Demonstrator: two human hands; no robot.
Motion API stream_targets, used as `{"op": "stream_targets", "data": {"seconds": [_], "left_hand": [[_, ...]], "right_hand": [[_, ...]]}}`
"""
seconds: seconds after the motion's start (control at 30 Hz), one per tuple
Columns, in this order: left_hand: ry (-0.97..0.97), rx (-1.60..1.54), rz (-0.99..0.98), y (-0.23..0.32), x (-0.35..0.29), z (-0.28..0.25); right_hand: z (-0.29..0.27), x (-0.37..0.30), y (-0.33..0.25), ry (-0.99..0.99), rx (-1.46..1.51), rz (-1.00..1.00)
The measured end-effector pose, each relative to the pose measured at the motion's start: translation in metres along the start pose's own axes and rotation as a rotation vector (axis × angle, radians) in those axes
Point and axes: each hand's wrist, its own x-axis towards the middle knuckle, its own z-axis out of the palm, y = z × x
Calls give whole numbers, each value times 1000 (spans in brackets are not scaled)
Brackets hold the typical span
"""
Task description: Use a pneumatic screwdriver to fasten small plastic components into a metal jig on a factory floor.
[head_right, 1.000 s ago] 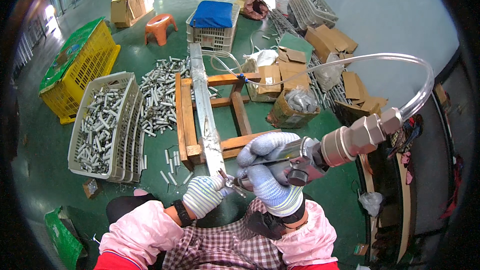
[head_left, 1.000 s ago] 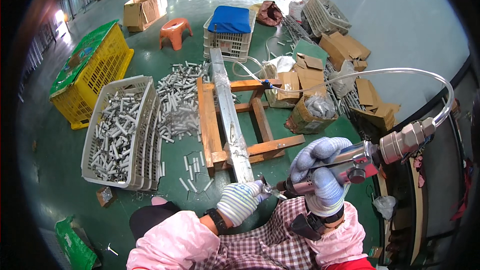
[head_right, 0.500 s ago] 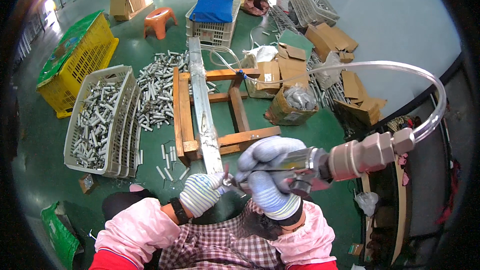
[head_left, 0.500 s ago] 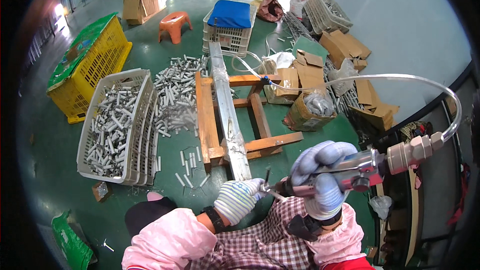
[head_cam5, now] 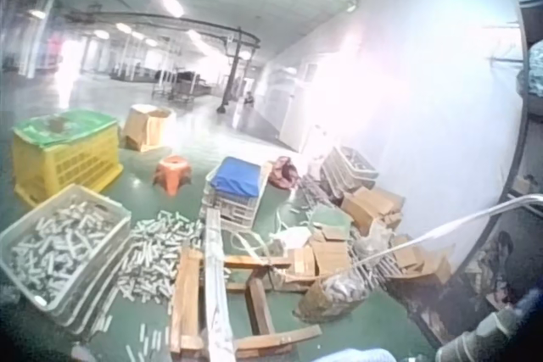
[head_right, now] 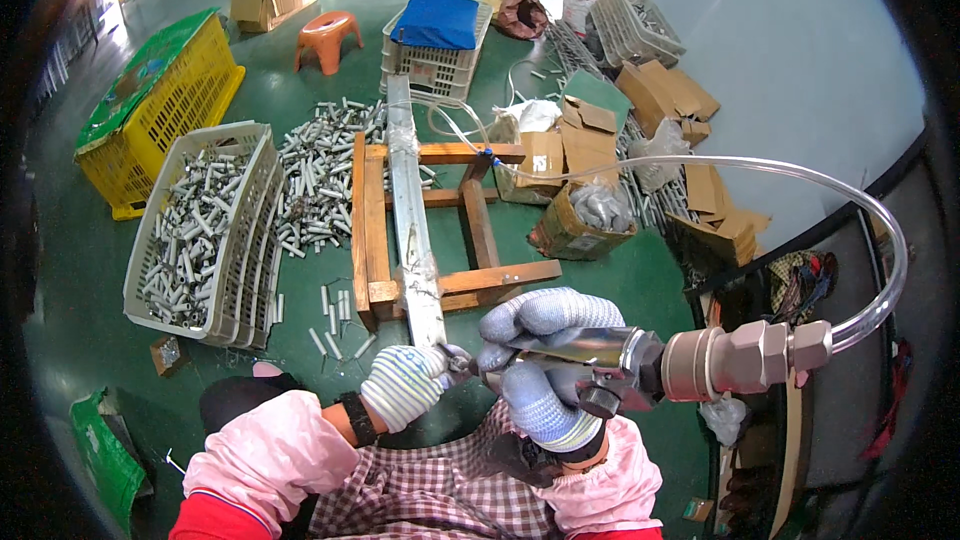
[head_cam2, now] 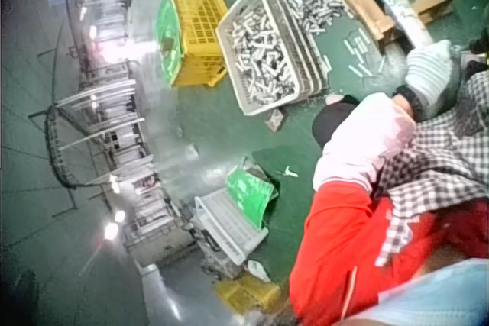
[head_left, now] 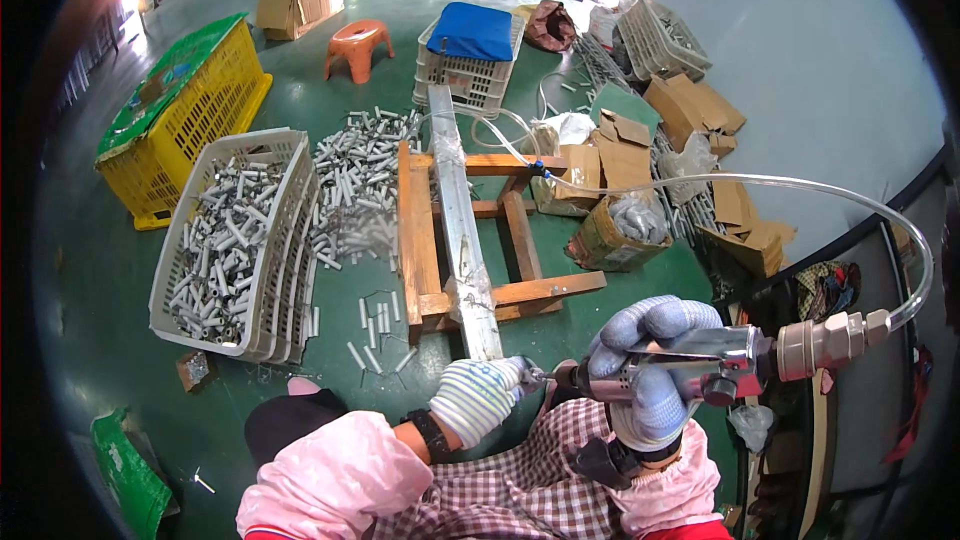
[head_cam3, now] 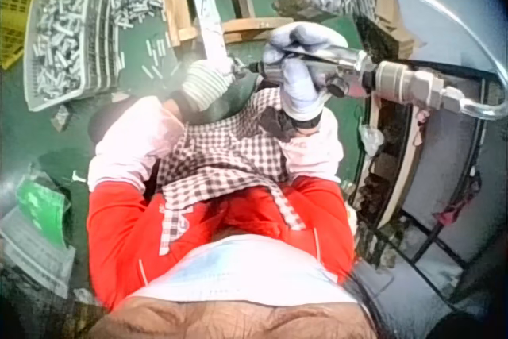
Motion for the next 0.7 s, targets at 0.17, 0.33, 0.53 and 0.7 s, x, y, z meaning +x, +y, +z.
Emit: {"op": "stream_targets", "data": {"seconds": [0.17,0.33,0.53,0.7], "left_hand": [[-28,50,-47,7,1,-9],[-35,62,-41,9,2,-11],[-25,83,-3,-2,-1,-1],[-20,37,-32,2,0,-6]], "right_hand": [[2,-1,1,12,-54,21],[2,3,3,-58,-72,-29],[9,13,7,-202,-142,-68],[12,4,5,-22,-95,6]]}}
